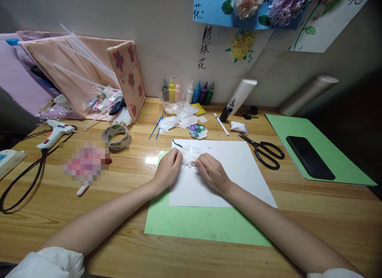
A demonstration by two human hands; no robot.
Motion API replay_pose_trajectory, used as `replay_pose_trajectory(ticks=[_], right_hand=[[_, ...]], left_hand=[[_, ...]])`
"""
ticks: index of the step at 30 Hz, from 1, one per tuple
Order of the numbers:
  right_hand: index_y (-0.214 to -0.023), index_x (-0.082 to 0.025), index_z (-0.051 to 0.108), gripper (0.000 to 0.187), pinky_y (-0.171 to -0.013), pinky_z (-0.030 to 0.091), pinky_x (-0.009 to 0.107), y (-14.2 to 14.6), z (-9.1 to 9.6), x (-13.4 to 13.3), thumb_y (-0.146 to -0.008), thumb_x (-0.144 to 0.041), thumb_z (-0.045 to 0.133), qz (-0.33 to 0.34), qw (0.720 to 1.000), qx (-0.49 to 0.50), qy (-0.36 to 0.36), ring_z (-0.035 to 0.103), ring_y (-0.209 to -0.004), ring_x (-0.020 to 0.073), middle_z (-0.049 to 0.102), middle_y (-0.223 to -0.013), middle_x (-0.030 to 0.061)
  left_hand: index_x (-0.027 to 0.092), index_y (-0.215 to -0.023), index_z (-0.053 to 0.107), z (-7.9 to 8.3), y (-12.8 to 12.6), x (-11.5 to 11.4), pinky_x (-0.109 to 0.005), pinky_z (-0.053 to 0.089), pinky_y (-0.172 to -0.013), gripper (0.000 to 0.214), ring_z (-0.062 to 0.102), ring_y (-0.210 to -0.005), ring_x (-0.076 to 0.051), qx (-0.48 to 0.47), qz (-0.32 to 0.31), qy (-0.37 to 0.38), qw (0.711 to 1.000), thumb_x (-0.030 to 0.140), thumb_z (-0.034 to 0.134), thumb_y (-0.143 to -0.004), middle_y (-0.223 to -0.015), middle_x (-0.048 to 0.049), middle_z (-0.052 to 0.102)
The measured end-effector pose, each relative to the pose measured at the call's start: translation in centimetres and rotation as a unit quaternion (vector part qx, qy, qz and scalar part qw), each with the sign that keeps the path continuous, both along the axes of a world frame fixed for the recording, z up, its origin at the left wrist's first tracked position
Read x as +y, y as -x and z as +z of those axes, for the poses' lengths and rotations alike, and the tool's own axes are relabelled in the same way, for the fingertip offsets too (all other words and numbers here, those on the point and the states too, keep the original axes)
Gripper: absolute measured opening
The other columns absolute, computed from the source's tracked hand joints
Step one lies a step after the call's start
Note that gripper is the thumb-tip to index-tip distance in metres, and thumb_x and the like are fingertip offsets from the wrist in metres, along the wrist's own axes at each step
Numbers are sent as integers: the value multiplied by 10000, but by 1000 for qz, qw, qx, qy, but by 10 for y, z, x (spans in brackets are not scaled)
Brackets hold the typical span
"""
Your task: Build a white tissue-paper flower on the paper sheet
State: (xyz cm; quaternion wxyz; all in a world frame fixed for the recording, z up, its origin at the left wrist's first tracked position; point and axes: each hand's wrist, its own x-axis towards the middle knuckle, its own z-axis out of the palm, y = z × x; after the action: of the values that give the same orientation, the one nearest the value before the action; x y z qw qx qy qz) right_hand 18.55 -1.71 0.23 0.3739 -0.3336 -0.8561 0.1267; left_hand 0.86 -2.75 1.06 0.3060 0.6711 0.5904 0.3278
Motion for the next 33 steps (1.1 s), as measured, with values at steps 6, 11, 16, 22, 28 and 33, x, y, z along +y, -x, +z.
replay_pose_trajectory(ticks=[6, 11, 16, 22, 28, 33], right_hand=[[-708, -199, 468, 247, -590, 382, 288, -7, -3, -4, -914, -148, 342, 23, 996, 82, 4, 466, -607, 150, 510, -619, 25], [-732, -194, 475, 216, -562, 375, 291, -8, -3, -7, -889, -111, 352, 85, 992, 88, -43, 462, -592, 151, 512, -606, 28], [-731, -199, 458, 203, -565, 373, 292, -4, -1, -5, -891, -111, 370, 77, 996, 29, -44, 436, -595, 155, 512, -610, 31], [-738, -207, 453, 208, -586, 373, 291, -3, 0, -4, -916, -149, 361, 36, 999, 5, -35, 443, -611, 161, 492, -620, 25], [-707, -211, 431, 235, -589, 366, 280, -1, -1, 0, -930, -180, 364, 4, 1000, 13, -2, 436, -600, 153, 463, -617, 13], [-688, -204, 451, 273, -592, 372, 284, -3, -1, -1, -936, -197, 339, 0, 998, 53, 30, 455, -606, 149, 487, -617, 15]], left_hand=[[196, -733, 437, -1, 0, 0, -261, 326, -632, 263, 464, -668, -139, -1, -1, -1, 1000, 303, 290, -922, -679, 10, 497], [197, -721, 428, -1, 0, -1, -263, 331, -633, 263, 468, -669, -142, 2, -3, -4, 1000, 303, 292, -919, -679, 8, 500], [197, -713, 434, 0, 0, -1, -265, 345, -631, 276, 476, -670, -144, 9, -4, -8, 1000, 304, 286, -920, -684, 2, 516], [199, -718, 438, -1, 0, -1, -270, 358, -641, 280, 486, -675, -146, 14, -5, -11, 1000, 307, 279, -921, -690, -3, 521], [199, -715, 434, 1, 0, -1, -268, 353, -638, 277, 486, -675, -144, 8, 1, -2, 1000, 307, 285, -922, -689, 3, 526], [198, -733, 456, -1, 0, -3, -268, 355, -645, 277, 491, -682, -144, 4, 0, -5, 1000, 310, 287, -923, -690, 5, 525]])
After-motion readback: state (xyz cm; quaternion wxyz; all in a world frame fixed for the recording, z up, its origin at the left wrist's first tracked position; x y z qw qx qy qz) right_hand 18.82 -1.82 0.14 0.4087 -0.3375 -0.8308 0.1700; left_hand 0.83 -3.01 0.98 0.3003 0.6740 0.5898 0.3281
